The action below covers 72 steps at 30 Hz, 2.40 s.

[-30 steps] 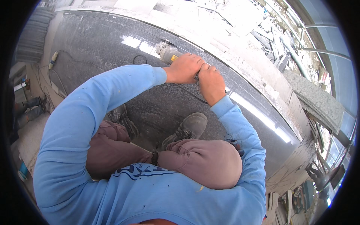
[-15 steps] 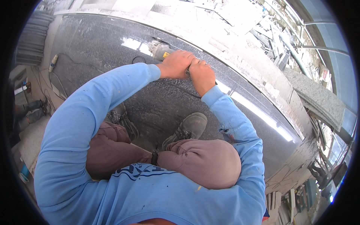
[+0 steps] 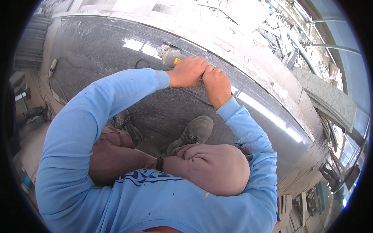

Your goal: The person uses an angle grinder to smooth the surface of a large dark stone slab. The person holds the tool with both hands and moves it along the slab's surface, generating dust. The person briefly pauses to wipe the surface with a hand before resuming grinding.

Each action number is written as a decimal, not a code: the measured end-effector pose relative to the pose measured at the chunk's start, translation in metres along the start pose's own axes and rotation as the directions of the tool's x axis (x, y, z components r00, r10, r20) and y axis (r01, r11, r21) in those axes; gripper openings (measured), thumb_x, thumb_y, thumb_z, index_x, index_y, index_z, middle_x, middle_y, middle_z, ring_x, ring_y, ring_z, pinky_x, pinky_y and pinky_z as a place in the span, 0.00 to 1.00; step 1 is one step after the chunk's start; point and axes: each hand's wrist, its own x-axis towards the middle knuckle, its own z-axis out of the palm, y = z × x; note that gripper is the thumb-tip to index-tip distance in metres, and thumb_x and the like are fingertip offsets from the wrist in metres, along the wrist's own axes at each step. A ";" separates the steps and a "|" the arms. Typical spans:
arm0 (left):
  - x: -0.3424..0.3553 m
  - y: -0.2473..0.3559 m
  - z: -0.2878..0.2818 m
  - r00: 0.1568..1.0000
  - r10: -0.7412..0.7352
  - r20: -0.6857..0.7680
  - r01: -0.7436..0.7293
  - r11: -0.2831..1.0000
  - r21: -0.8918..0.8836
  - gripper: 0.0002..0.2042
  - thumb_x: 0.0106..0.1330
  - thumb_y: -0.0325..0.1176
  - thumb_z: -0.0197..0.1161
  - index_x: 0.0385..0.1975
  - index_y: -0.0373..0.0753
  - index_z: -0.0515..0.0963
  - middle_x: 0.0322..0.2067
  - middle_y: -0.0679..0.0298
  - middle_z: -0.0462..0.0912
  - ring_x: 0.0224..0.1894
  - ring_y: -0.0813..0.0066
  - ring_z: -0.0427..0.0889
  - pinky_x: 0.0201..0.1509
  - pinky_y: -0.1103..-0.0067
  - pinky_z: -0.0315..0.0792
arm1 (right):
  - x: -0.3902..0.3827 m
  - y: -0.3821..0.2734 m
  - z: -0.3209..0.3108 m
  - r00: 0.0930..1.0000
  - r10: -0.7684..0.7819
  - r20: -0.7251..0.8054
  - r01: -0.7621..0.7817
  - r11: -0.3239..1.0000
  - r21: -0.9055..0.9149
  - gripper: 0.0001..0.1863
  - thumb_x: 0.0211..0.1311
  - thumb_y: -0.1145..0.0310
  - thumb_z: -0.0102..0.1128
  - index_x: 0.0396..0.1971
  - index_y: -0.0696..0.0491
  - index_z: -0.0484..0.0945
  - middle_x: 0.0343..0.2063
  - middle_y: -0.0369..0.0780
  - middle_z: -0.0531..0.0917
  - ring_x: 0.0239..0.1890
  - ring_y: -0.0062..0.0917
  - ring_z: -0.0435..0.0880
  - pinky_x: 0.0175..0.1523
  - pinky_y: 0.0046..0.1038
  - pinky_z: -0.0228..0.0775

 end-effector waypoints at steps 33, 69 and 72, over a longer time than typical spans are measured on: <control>-0.005 -0.027 -0.008 0.995 -0.079 0.067 0.079 0.997 0.001 0.24 0.49 0.37 0.78 0.45 0.37 0.78 0.42 0.58 0.82 0.50 0.58 0.82 0.55 0.65 0.74 | 0.029 -0.010 0.020 0.996 0.009 -0.091 -0.009 1.000 0.004 0.12 0.56 0.77 0.65 0.39 0.60 0.75 0.32 0.48 0.84 0.34 0.38 0.89 0.35 0.32 0.85; 0.008 0.009 -0.004 0.998 -0.030 0.047 0.029 1.000 0.011 0.25 0.48 0.36 0.78 0.45 0.37 0.77 0.42 0.58 0.81 0.49 0.59 0.81 0.54 0.65 0.74 | -0.003 0.005 -0.008 0.998 0.061 0.028 -0.060 0.998 -0.032 0.17 0.54 0.77 0.67 0.43 0.61 0.74 0.35 0.49 0.84 0.38 0.40 0.89 0.38 0.31 0.85; 0.007 0.005 0.000 1.000 -0.027 0.009 0.028 0.999 -0.043 0.24 0.48 0.35 0.78 0.44 0.36 0.77 0.42 0.58 0.81 0.49 0.59 0.81 0.55 0.65 0.74 | -0.003 0.007 -0.003 1.000 0.016 -0.027 -0.017 0.999 -0.032 0.16 0.54 0.77 0.67 0.42 0.61 0.74 0.34 0.48 0.84 0.36 0.40 0.89 0.36 0.31 0.85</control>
